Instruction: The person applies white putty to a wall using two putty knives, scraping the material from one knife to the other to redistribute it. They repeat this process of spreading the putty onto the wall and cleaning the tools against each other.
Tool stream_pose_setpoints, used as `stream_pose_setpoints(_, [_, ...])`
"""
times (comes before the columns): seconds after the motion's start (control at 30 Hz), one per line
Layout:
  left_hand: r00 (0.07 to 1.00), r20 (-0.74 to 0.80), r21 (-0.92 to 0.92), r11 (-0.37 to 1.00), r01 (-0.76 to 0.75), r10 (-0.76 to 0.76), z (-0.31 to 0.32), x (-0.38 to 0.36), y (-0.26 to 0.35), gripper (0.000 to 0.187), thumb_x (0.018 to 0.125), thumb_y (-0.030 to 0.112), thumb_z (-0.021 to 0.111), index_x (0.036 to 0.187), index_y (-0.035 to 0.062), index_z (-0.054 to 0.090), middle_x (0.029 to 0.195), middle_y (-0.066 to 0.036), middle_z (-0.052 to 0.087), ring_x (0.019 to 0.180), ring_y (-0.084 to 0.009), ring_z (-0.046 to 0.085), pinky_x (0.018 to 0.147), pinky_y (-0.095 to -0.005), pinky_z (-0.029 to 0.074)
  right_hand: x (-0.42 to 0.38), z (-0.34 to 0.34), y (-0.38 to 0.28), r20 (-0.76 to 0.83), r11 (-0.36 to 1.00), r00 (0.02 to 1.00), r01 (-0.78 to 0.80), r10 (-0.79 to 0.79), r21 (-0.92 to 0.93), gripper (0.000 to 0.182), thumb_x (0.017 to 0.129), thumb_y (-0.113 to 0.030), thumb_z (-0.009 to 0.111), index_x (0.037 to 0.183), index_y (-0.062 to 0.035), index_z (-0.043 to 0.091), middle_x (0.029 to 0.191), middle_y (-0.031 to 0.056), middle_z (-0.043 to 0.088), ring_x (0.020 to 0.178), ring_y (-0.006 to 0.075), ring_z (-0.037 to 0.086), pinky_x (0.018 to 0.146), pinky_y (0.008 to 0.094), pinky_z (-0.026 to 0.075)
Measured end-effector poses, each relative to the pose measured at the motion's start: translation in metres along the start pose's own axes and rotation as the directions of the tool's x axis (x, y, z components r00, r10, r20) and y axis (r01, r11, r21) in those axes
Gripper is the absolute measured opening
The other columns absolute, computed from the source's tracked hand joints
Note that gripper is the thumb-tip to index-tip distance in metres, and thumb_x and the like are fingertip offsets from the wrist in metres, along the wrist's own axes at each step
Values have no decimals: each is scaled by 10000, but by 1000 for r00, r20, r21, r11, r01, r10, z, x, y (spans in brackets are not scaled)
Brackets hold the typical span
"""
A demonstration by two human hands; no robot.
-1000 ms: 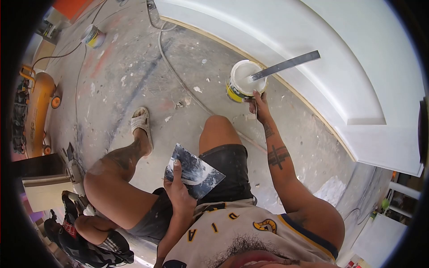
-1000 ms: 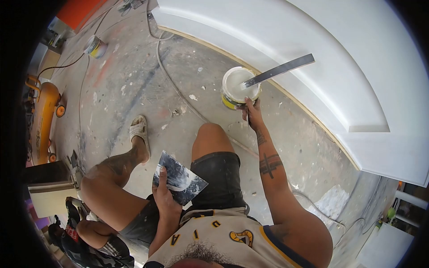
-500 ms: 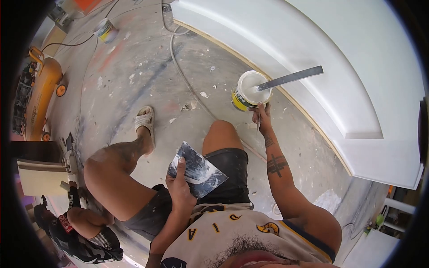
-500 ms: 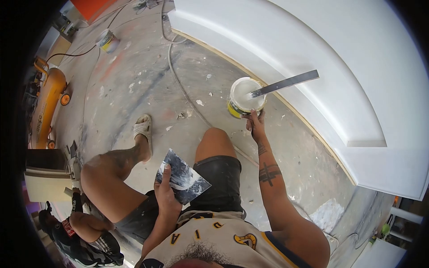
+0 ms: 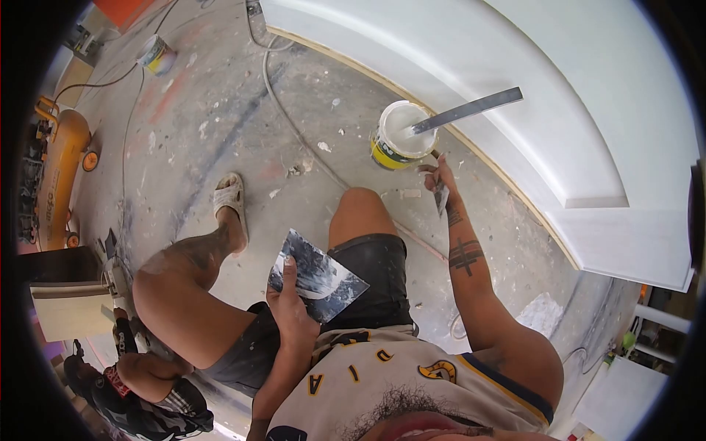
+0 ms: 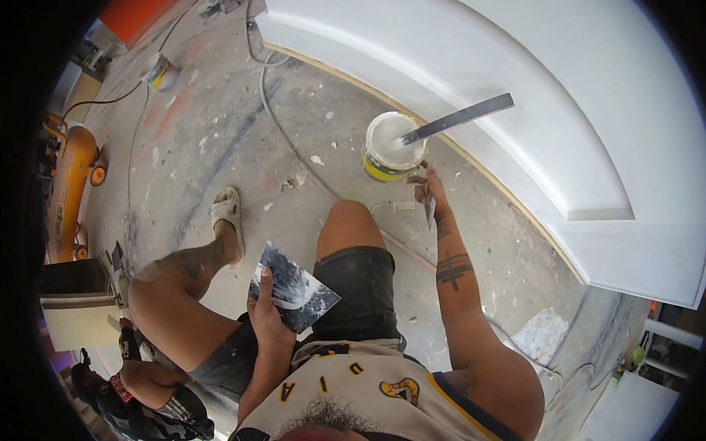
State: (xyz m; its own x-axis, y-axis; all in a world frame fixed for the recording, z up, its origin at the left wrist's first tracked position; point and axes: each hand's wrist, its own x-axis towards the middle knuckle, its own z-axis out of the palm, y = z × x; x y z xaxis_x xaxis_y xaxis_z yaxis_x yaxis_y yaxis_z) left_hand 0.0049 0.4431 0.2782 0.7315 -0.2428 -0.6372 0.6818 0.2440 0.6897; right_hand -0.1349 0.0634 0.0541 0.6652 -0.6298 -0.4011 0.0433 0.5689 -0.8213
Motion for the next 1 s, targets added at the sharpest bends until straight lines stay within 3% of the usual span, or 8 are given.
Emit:
stream_pose_setpoints(0.13, [1000, 23, -5, 1000, 19, -19, -3, 0, 0, 172, 958, 171, 662, 1065, 42, 626, 950, -79, 696, 808, -203, 713, 717, -365, 604, 12, 0, -26, -125, 964, 992, -43, 10, -261, 619, 988, -551, 521, 1290, -11, 515, 856, 139, 660, 401, 78, 383, 399, 230, 314])
stream_pose_setpoints(0.23, [999, 30, 0, 1000, 26, -26, -4, 1, 1, 188, 956, 175, 666, 1079, 38, 626, 963, -80, 697, 812, -200, 713, 718, -363, 604, 25, -2, -27, -140, 927, 990, -42, -12, -372, 513, 976, -500, 577, 1179, -30, 560, 831, 103, 643, 428, 76, 400, 402, 234, 318])
stream_pose_setpoints(0.4, [998, -45, 7, 999, -47, 47, -1, 0, -2, 159, 946, 151, 688, 1059, 40, 671, 963, -41, 715, 814, -130, 696, 731, -285, 570, 30, -9, -22, -150, 935, 988, -24, -32, -354, 371, 921, -418, 666, 1043, -74, 599, 758, -14, 564, 530, 53, 439, 431, 220, 342])
stream_pose_setpoints(0.5, [999, -18, -19, 999, 35, -36, -12, 8, -9, 188, 947, 171, 681, 1088, 48, 664, 978, -70, 722, 829, -169, 717, 745, -330, 603, 31, -7, -24, -112, 957, 994, -17, -16, -288, 271, 939, -376, 662, 975, -117, 592, 702, -32, 538, 473, 43, 392, 402, 213, 292])
stream_pose_setpoints(0.57, [999, -23, -72, 997, 38, -40, -10, 6, -5, 168, 956, 152, 676, 1063, 22, 678, 942, -47, 732, 779, -127, 697, 718, -283, 565, 32, -7, -25, -96, 962, 995, -8, -19, -274, 278, 936, -379, 666, 944, -115, 577, 684, -21, 536, 437, 53, 387, 390, 220, 287])
stream_pose_setpoints(0.67, [998, 12, -95, 994, 61, -60, -9, 5, -4, 175, 957, 176, 671, 1042, 23, 663, 917, -84, 733, 771, -195, 729, 704, -343, 617, 29, -1, -33, -45, 962, 999, 9, -22, -273, 291, 934, -376, 665, 938, -101, 568, 680, -3, 544, 414, 65, 394, 380, 231, 291])
stream_pose_setpoints(0.83, [998, -5, -89, 994, 67, -67, -10, 5, -3, 163, 958, 153, 671, 1042, 13, 670, 943, -53, 725, 788, -137, 699, 703, -295, 577, 26, -5, -44, 6, 934, 1000, 24, -23, -356, 318, 949, -376, 640, 937, -71, 551, 679, 27, 566, 412, 75, 409, 378, 244, 314])
stream_pose_setpoints(1.0, [998, 28, -81, 995, 62, -60, -8, 2, 0, 187, 946, 170, 694, 1037, 9, 666, 947, -46, 720, 807, -127, 688, 721, -288, 558, 22, -2, -75, 25, 804, 998, -35, 62, -594, 399, 983, -411, 578, 1008, -15, 624, 636, 43, 572, 435, 82, 415, 411, 235, 317])
